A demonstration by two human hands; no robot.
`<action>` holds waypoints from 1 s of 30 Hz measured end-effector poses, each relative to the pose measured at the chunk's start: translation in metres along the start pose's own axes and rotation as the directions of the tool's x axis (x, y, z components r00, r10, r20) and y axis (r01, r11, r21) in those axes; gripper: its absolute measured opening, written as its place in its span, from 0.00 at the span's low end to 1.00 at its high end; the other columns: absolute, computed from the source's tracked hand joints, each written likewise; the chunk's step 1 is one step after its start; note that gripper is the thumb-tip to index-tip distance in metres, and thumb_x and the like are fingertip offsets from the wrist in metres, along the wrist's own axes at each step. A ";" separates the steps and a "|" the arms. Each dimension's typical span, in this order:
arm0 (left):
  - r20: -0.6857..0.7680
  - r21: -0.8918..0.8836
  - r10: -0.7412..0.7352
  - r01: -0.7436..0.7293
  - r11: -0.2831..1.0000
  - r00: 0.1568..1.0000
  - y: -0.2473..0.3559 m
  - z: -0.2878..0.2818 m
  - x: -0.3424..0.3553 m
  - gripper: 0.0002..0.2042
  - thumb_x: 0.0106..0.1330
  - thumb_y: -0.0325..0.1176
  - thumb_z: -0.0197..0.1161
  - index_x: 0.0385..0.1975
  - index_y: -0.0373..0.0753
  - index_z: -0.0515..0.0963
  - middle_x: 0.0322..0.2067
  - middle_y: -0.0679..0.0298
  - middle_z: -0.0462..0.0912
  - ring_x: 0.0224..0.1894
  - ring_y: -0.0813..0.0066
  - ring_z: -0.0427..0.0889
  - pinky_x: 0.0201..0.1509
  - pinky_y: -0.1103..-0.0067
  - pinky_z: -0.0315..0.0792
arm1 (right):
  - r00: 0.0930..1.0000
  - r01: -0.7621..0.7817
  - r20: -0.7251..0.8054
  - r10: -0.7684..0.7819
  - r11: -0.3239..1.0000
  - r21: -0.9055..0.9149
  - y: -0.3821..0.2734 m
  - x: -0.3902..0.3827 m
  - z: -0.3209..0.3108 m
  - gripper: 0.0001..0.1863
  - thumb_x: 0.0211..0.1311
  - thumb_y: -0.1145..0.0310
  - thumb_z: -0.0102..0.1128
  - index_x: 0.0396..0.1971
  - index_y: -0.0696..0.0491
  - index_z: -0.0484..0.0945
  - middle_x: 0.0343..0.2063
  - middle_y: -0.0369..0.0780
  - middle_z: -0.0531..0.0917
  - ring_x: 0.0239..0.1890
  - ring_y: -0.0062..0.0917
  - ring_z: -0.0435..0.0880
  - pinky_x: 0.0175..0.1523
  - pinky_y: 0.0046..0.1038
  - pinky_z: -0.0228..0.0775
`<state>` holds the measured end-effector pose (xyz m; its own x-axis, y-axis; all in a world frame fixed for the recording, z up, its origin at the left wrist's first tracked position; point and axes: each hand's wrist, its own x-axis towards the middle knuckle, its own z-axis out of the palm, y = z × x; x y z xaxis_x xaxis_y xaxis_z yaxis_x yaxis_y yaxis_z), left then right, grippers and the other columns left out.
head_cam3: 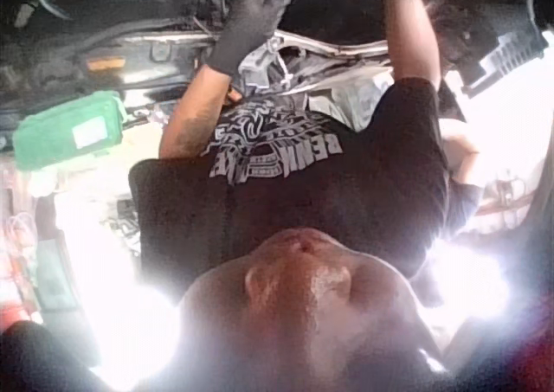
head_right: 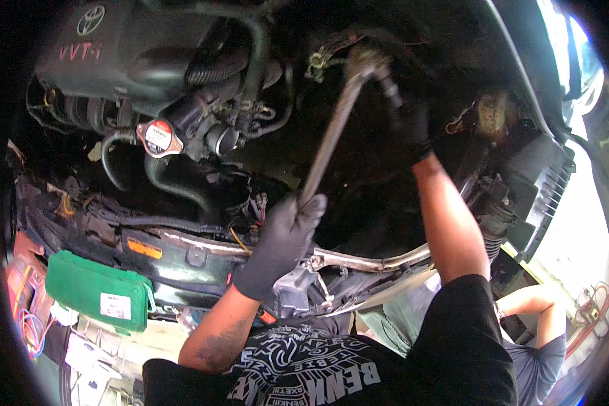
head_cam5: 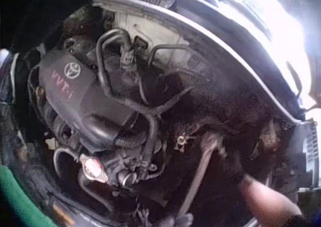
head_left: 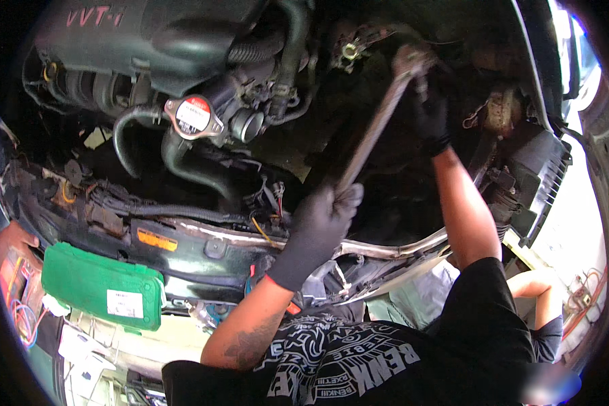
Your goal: The person uses a socket wrench and a power drill to loosen and remove bolts from components inside the engine bay of a car.
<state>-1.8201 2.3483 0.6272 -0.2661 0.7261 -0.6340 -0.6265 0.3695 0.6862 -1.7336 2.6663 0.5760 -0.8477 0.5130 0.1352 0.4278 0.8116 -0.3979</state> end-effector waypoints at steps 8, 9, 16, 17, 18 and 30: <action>0.132 0.163 0.085 -0.107 0.981 0.988 0.083 -0.011 0.047 0.17 0.71 0.46 0.65 0.47 0.39 0.77 0.30 0.67 0.79 0.19 0.81 0.74 0.25 0.79 0.73 | 0.947 -0.245 0.244 0.207 0.960 0.136 0.006 -0.017 -0.003 0.05 0.60 0.72 0.63 0.34 0.58 0.80 0.29 0.48 0.83 0.33 0.45 0.82 0.40 0.41 0.70; 0.172 0.117 0.109 -0.130 0.984 0.979 0.102 -0.006 0.058 0.17 0.71 0.45 0.65 0.49 0.39 0.77 0.30 0.66 0.80 0.19 0.80 0.75 0.24 0.79 0.74 | 0.925 -0.319 0.279 0.257 0.925 0.208 0.014 -0.023 -0.004 0.07 0.60 0.72 0.63 0.37 0.57 0.80 0.31 0.49 0.83 0.35 0.45 0.82 0.41 0.41 0.71; 0.018 -0.372 0.002 0.005 0.928 1.000 0.090 0.005 0.091 0.14 0.72 0.46 0.64 0.44 0.45 0.74 0.21 0.70 0.70 0.13 0.81 0.66 0.14 0.79 0.61 | 0.955 -0.296 0.071 0.288 0.921 0.253 -0.139 -0.071 -0.018 0.25 0.71 0.65 0.58 0.63 0.61 0.70 0.52 0.49 0.80 0.60 0.38 0.75 0.68 0.36 0.62; 0.034 -0.427 0.018 -0.002 0.904 0.999 0.085 0.007 0.093 0.14 0.72 0.47 0.63 0.42 0.44 0.73 0.20 0.70 0.70 0.13 0.81 0.66 0.14 0.79 0.61 | 0.885 -0.463 0.274 0.376 0.762 0.452 -0.166 -0.097 -0.018 0.26 0.74 0.62 0.55 0.64 0.62 0.70 0.52 0.47 0.80 0.62 0.37 0.73 0.70 0.36 0.60; 0.053 -0.481 0.029 0.000 0.877 0.998 0.082 0.011 0.090 0.15 0.72 0.48 0.63 0.40 0.43 0.73 0.20 0.70 0.70 0.12 0.81 0.66 0.14 0.78 0.61 | 0.729 -0.682 0.521 0.443 0.415 0.602 -0.189 -0.127 -0.018 0.23 0.76 0.59 0.53 0.59 0.62 0.72 0.46 0.43 0.81 0.54 0.33 0.77 0.64 0.33 0.66; 0.262 0.276 0.421 -0.486 0.829 0.868 0.124 -0.004 0.132 0.20 0.65 0.51 0.70 0.44 0.39 0.81 0.24 0.66 0.84 0.22 0.77 0.83 0.28 0.78 0.78 | 0.488 -0.736 0.758 0.432 -0.263 0.624 -0.228 -0.156 -0.016 0.27 0.77 0.43 0.45 0.31 0.54 0.75 0.18 0.30 0.70 0.16 0.12 0.64 0.21 0.19 0.53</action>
<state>-1.9354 2.4874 0.6275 -0.3025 0.9382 -0.1680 -0.1879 0.1141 0.9755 -1.6936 2.4052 0.6604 -0.4670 0.3890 -0.7941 0.3155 -0.7656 -0.5606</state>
